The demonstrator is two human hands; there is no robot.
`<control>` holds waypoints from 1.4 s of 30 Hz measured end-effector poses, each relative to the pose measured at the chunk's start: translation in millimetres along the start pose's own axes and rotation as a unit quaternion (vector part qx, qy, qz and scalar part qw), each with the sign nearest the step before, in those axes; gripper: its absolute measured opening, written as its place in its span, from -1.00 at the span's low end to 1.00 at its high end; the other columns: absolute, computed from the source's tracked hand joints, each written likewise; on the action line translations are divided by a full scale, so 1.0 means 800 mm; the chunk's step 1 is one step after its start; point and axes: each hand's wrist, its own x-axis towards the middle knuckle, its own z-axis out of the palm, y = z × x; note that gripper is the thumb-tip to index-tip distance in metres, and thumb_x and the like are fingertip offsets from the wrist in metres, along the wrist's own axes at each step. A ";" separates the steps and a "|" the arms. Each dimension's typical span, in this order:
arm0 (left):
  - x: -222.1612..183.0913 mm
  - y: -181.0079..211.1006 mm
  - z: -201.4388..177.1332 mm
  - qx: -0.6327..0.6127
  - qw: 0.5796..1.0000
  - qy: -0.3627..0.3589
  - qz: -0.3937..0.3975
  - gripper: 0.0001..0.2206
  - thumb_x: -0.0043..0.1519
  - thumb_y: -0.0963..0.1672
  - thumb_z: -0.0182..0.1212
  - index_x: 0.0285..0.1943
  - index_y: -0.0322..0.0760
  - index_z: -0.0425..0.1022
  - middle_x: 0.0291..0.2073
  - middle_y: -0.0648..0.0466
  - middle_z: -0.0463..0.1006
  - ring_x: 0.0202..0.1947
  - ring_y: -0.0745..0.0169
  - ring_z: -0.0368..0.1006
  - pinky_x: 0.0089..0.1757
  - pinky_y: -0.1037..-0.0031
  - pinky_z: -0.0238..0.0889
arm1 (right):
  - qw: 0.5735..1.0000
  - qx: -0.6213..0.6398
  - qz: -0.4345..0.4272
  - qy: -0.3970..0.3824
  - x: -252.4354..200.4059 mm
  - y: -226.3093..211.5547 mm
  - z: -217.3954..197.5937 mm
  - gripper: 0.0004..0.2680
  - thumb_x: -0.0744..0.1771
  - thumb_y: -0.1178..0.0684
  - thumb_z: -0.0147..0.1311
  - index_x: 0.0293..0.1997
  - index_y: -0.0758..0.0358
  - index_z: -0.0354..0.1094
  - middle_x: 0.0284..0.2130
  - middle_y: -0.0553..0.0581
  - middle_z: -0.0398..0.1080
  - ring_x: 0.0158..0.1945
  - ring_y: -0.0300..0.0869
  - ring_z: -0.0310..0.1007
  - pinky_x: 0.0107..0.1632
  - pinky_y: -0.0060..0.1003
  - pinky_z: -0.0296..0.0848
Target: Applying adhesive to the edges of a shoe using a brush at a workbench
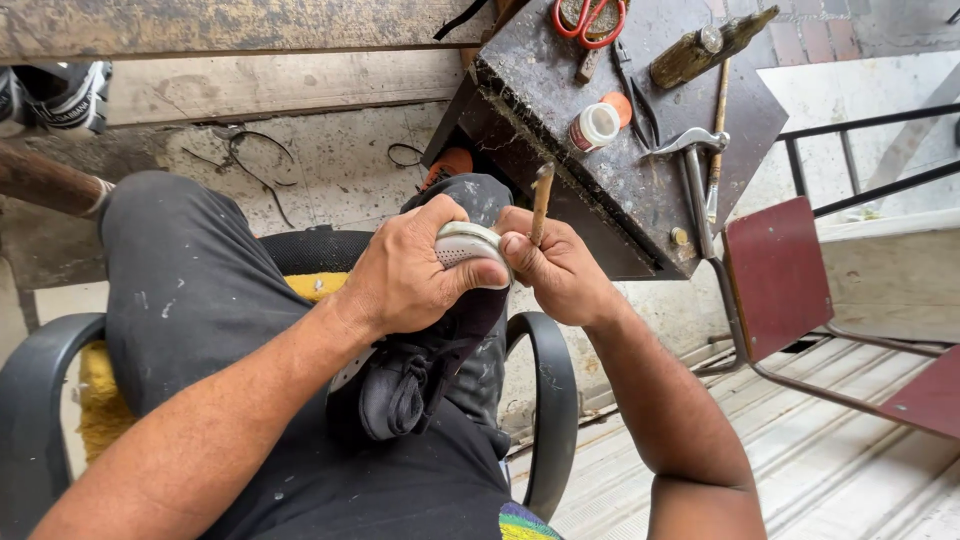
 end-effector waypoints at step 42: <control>0.009 -0.003 0.018 0.010 0.964 0.052 0.259 -0.79 0.25 -0.07 0.35 -0.17 -0.23 0.44 -0.32 -0.02 0.53 -0.32 -0.18 0.57 -0.31 0.20 0.45 | 0.998 -0.045 -0.006 0.041 -0.039 -0.014 -0.001 -0.70 0.33 -0.07 0.11 -0.01 0.41 0.50 -0.35 0.12 0.27 -0.36 -0.32 0.22 -0.44 -0.48 0.27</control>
